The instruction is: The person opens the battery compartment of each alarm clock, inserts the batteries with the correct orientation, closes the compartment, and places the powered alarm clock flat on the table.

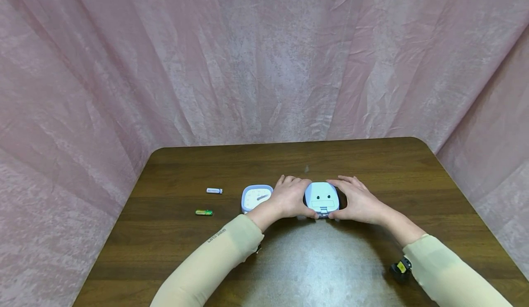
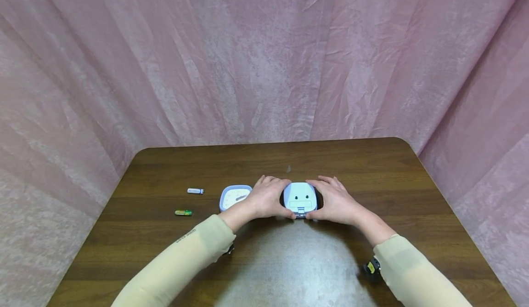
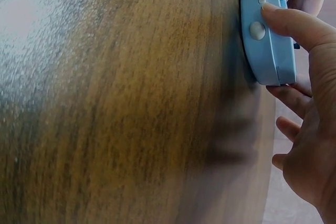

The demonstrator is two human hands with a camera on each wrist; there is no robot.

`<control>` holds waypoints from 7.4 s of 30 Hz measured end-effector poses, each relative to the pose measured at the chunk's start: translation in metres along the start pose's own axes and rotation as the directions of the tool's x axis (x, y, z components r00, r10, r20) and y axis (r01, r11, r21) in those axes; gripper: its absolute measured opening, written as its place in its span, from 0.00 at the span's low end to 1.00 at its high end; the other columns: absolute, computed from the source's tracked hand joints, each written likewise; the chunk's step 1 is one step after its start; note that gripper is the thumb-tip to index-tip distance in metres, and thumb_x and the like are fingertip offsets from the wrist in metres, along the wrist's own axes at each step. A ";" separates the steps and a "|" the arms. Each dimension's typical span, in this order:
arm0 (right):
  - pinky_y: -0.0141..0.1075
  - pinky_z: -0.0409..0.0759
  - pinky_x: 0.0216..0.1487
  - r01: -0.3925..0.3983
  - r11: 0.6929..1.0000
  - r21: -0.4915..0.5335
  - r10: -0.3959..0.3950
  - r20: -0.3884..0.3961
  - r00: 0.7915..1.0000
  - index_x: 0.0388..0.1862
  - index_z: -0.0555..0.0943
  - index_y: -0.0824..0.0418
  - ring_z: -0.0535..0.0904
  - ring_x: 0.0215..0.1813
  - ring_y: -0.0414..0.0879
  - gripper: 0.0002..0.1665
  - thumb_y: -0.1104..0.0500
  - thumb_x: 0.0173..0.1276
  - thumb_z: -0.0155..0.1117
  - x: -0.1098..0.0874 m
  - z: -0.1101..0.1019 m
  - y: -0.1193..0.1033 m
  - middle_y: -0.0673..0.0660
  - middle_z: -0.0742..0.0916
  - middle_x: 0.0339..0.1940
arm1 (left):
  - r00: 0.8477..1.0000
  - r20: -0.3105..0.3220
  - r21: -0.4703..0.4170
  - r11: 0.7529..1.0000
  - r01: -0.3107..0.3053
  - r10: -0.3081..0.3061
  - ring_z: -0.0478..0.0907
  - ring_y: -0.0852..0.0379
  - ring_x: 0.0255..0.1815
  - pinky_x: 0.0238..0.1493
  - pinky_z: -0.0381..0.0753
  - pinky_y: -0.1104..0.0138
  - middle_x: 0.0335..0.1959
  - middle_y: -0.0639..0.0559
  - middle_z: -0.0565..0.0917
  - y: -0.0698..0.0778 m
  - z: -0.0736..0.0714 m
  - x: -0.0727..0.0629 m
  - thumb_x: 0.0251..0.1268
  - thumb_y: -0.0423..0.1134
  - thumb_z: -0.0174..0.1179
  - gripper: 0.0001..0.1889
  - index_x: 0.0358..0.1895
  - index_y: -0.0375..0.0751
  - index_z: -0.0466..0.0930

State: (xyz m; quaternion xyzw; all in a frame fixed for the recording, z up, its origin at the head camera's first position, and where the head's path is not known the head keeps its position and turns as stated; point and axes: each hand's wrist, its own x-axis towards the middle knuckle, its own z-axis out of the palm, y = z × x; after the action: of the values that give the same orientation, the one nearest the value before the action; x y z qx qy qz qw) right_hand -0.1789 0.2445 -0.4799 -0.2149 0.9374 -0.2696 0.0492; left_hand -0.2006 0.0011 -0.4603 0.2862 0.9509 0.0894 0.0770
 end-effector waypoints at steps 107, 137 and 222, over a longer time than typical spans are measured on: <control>0.71 0.57 0.67 -0.002 1.000 0.006 0.002 0.005 1.000 0.82 0.62 0.58 0.52 0.80 0.63 0.61 0.37 0.56 0.80 -0.007 -0.006 -0.003 0.60 0.70 0.78 | 0.985 0.136 -0.164 0.983 -0.079 0.101 0.68 0.47 0.68 0.69 0.64 0.52 0.75 0.58 0.70 -0.014 -0.009 0.007 0.55 0.69 0.70 0.51 0.81 0.61 0.60; 0.59 0.56 0.75 0.275 0.895 -0.352 -0.380 -0.273 0.884 0.41 0.89 0.54 0.79 0.53 0.54 0.13 0.56 0.56 0.80 -0.016 0.000 -0.036 0.49 0.89 0.39 | 0.985 0.145 -0.119 0.990 -0.078 0.095 0.68 0.48 0.68 0.70 0.64 0.54 0.75 0.56 0.70 -0.014 -0.013 0.012 0.54 0.69 0.71 0.50 0.80 0.61 0.62; 0.59 0.74 0.61 0.447 0.656 -0.607 -0.722 -0.334 0.606 0.26 0.86 0.59 0.80 0.37 0.54 0.13 0.61 0.66 0.56 -0.009 0.027 -0.039 0.51 0.86 0.26 | 0.984 0.154 -0.150 0.987 -0.066 0.089 0.70 0.51 0.65 0.67 0.66 0.58 0.72 0.56 0.73 -0.012 -0.015 0.010 0.53 0.67 0.73 0.49 0.78 0.59 0.63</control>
State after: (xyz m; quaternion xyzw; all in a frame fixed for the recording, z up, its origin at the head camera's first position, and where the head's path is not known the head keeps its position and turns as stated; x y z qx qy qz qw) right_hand -0.1502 0.2056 -0.4827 -0.4373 0.8152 -0.0872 -0.3696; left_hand -0.2179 -0.0054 -0.4493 0.3230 0.9208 0.1376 0.1700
